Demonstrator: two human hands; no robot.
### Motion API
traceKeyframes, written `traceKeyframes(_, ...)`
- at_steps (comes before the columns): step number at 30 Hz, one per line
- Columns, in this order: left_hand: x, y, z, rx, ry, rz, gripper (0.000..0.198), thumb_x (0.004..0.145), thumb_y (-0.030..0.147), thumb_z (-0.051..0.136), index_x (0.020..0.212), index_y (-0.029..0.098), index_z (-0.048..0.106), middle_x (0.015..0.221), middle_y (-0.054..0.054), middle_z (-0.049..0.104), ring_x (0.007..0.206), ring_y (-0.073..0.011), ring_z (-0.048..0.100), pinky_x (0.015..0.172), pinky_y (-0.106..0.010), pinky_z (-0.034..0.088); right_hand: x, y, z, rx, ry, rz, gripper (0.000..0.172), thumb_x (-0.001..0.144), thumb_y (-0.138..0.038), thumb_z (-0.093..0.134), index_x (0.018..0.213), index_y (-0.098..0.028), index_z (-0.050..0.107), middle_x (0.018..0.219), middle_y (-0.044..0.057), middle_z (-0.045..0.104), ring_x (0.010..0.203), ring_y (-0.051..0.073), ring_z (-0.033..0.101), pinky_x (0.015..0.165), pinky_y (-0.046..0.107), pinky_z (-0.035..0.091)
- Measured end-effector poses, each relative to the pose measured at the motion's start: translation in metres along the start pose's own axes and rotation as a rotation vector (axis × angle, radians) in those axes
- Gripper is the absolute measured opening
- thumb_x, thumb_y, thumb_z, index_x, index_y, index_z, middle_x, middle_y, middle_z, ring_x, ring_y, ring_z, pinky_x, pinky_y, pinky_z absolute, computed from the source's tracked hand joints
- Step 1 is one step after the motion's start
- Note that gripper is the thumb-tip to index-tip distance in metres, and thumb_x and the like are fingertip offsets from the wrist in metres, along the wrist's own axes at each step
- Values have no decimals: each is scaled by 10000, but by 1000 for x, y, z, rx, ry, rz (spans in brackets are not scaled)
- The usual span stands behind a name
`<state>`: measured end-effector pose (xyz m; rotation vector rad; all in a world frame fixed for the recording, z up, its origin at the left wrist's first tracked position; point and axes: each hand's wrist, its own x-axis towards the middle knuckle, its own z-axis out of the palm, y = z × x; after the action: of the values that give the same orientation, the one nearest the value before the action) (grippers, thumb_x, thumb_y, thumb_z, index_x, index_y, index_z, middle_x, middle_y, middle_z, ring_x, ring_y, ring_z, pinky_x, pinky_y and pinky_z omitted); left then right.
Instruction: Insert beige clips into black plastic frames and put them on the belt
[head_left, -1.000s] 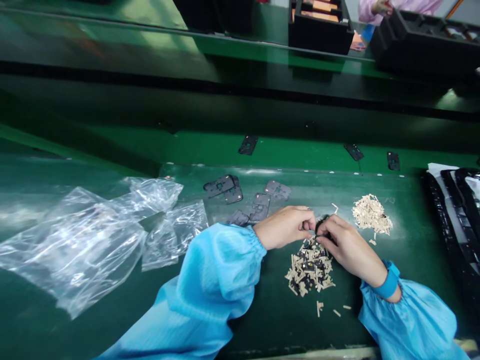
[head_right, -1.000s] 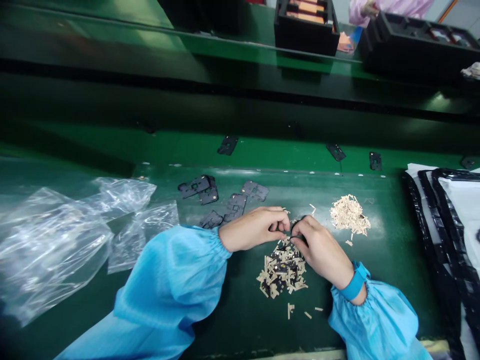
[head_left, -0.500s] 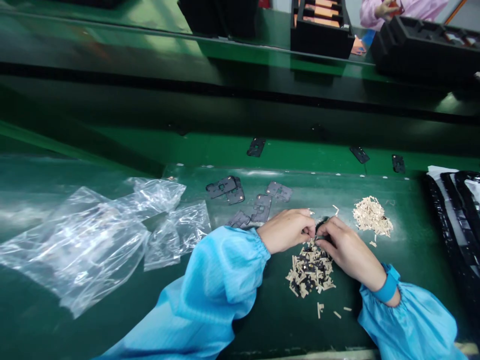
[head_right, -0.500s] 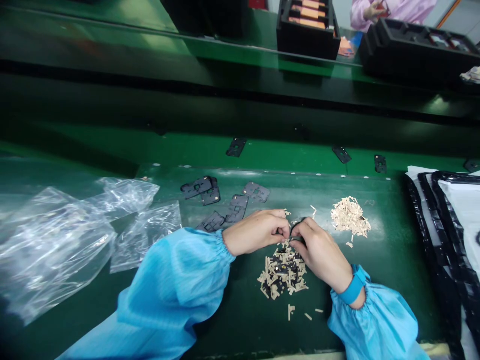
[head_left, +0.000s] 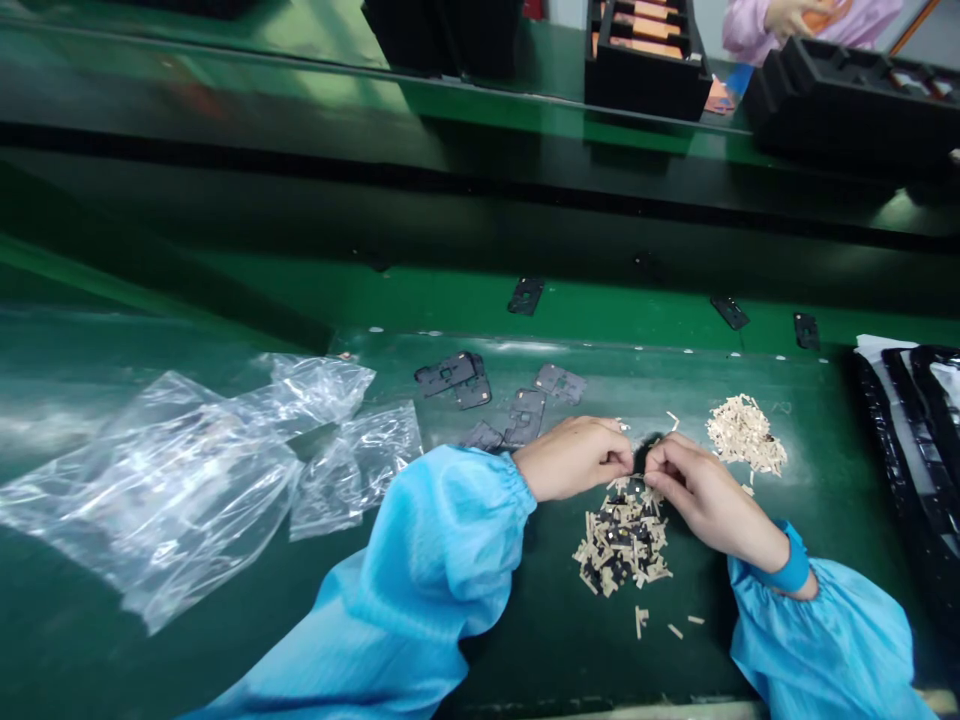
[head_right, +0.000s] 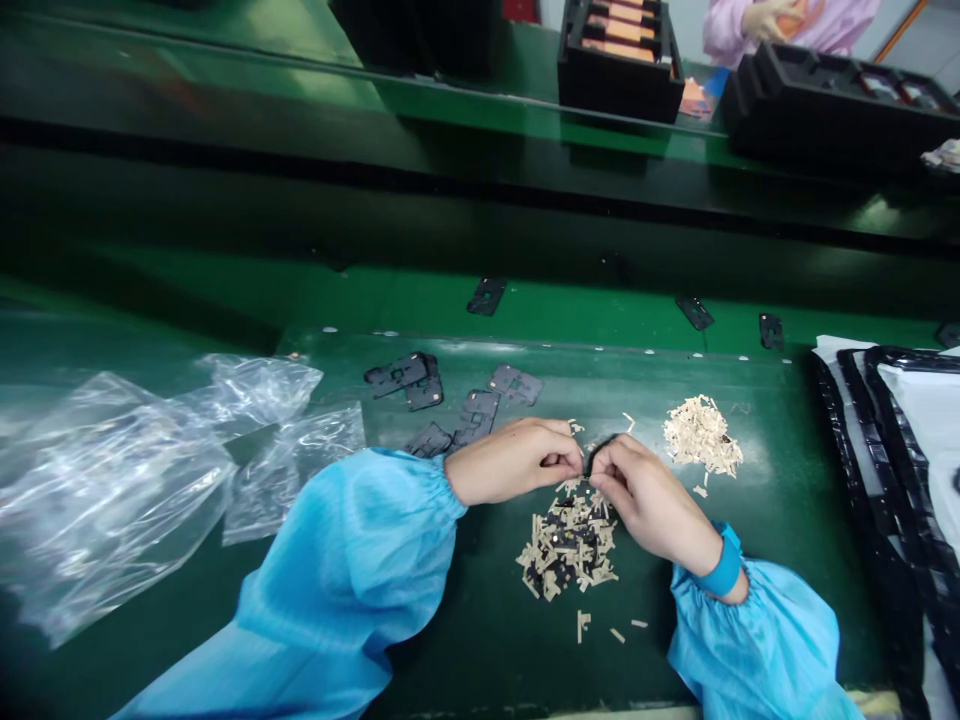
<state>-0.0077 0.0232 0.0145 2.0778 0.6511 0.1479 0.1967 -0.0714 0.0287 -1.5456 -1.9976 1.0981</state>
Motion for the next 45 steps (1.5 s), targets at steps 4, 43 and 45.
traceKeyframes(4, 2, 3, -4, -180, 85, -67, 168, 953, 265, 594, 892, 192, 732, 779, -2, 713, 699, -133, 627, 664, -237, 441, 0, 3, -2, 33, 56, 37, 160, 1021, -223, 515, 864, -222, 548, 839, 17, 576, 725, 176, 540, 672, 304, 442)
traceKeyframes(43, 7, 7, 27, -149, 427, 43, 190, 927, 203, 588, 889, 197, 774, 769, -12, 683, 660, -119, 587, 626, -233, 440, 6, 12, 34, 385, 510, 175, 165, 956, -346, 610, 867, -209, 631, 701, -13, 551, 603, 147, 460, 558, 268, 373)
traceKeyframes(45, 7, 5, 26, -146, 417, 52, 180, 918, 194, 599, 867, 192, 772, 735, -2, 666, 638, -112, 572, 612, -228, 430, 6, 12, 33, 353, 498, 167, 137, 948, -307, 607, 856, -207, 627, 696, -17, 539, 598, 144, 449, 556, 267, 360)
